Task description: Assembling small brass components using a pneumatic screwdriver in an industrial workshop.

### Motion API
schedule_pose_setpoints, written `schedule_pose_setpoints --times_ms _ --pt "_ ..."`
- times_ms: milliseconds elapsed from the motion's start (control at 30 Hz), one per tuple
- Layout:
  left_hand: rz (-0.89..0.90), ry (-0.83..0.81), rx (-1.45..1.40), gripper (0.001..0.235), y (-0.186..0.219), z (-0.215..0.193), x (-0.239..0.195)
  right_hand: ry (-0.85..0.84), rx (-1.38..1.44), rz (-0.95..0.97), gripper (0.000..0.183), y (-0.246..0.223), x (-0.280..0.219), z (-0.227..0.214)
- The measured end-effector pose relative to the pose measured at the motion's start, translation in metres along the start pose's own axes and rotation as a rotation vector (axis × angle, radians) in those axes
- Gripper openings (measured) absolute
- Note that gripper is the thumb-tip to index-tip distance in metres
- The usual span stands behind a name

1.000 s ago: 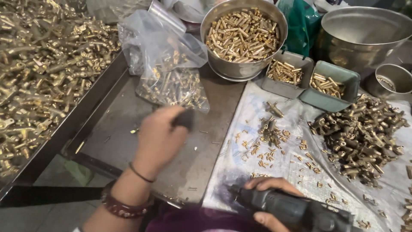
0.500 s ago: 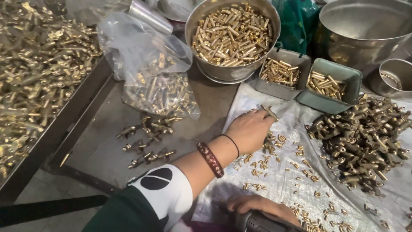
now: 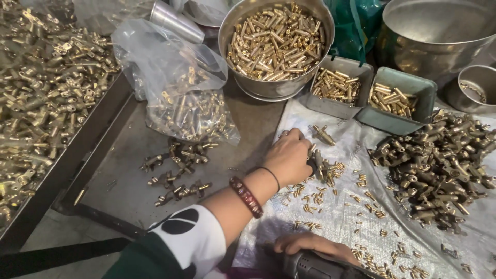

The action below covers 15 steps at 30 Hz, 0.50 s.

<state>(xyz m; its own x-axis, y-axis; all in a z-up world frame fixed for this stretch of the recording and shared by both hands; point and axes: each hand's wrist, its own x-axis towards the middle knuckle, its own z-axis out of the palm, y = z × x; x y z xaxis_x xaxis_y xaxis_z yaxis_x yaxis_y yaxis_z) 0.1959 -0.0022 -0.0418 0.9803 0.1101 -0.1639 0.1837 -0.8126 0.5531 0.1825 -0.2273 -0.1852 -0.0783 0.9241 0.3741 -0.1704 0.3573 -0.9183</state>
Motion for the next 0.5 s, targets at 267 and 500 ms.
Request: schedule_pose_setpoints --times_ms 267,500 --pt "0.116 0.254 -0.824 0.027 -0.05 0.042 0.003 -0.057 -0.117 0.072 0.074 -0.023 0.004 0.011" --pt "-0.169 0.043 -1.542 0.014 -0.072 0.026 -0.087 0.531 -0.528 -0.027 0.045 -0.098 0.033 0.067"
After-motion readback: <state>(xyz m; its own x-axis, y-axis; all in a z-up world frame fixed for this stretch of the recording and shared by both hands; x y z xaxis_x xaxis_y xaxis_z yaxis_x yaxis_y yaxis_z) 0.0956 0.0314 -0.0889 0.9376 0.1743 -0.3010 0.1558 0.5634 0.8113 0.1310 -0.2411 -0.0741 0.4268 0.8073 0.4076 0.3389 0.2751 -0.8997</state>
